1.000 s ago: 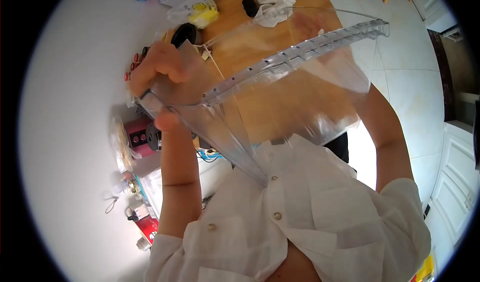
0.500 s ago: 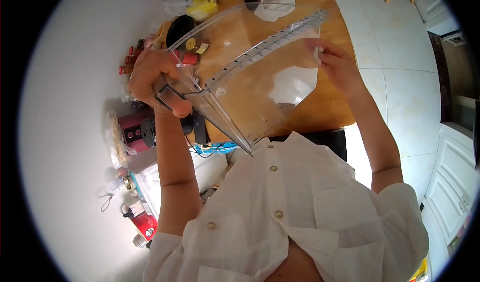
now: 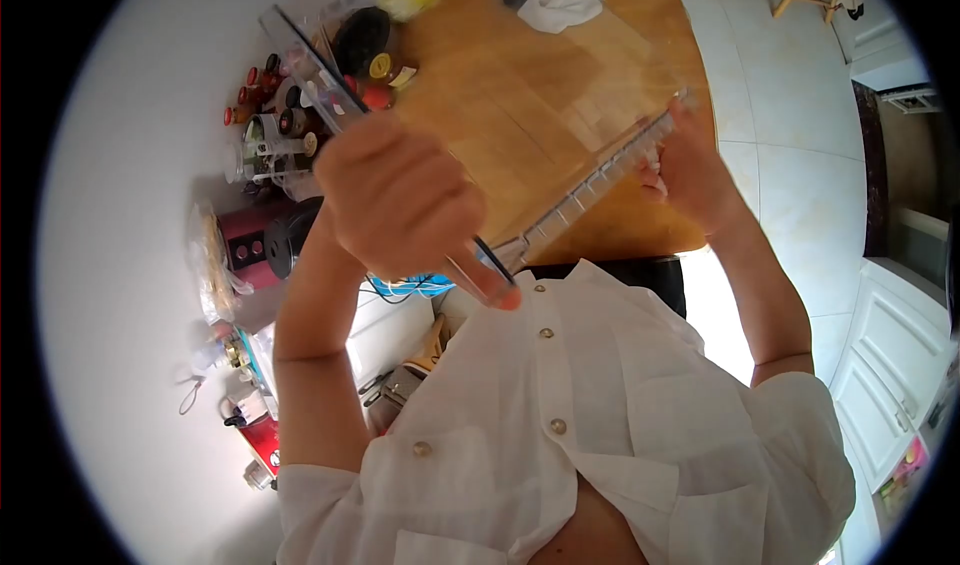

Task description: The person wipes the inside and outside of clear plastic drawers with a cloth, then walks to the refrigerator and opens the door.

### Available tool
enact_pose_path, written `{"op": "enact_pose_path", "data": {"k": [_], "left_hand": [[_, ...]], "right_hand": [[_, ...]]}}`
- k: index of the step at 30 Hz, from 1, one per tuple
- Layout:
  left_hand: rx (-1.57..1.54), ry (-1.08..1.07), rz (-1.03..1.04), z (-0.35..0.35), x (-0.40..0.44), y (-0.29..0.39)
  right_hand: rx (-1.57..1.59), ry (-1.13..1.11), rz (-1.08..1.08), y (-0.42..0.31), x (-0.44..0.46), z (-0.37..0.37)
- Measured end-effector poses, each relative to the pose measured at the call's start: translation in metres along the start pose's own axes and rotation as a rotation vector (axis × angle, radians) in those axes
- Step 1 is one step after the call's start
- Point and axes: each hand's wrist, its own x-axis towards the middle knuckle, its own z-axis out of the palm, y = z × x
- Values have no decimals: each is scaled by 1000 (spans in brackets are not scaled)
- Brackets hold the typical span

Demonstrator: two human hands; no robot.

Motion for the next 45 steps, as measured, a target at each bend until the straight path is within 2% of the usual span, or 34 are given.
{"op": "enact_pose_path", "data": {"k": [3,6,9,11,12,13,15,17,19,20,23,27,29,31,33,36,39,42,44,45], "left_hand": [[-41,-176,152,-6,10,15],[-14,-105,328,3,6,14],[134,-230,398,-3,-9,24],[235,-329,276,-9,-38,29],[193,-330,117,-12,-49,35],[151,-319,-43,-15,-60,41],[-22,-166,-514,-15,-70,58],[-154,104,-929,-5,-79,74],[-388,430,-1228,18,-70,77],[-521,524,-1292,23,-70,81],[-328,651,-1472,35,-55,79],[-379,738,-1434,32,-63,78],[-375,735,-1429,27,-65,76],[-324,725,-1416,25,-62,76],[-237,720,-1395,28,-56,79],[-148,525,-1294,30,-77,89],[-85,413,-1384,29,-78,98],[-29,370,-1285,30,-70,97],[-10,333,-1267,30,-67,99],[-16,322,-1262,30,-65,99]], "right_hand": [[96,-97,136,17,8,5],[113,-230,121,39,25,-10],[125,-321,81,54,40,-14],[165,-240,71,53,42,-10],[188,-198,65,53,42,-8],[196,-264,32,55,46,-13],[209,-395,-42,60,59,-24],[202,-415,-58,59,61,-23],[170,-399,-71,65,59,-25],[140,-381,-87,69,63,-27],[149,-400,-86,79,72,-25],[19,-330,-109,82,69,-18],[-266,-437,-151,78,71,-18],[-652,-377,-112,66,61,-16],[-1130,-127,10,50,39,-14],[-1088,-128,-23,44,22,-32],[-1124,-189,-613,34,8,10],[-1312,-31,-742,32,42,43],[-1645,33,-1019,45,113,31],[-1656,105,-1054,47,131,40]]}}
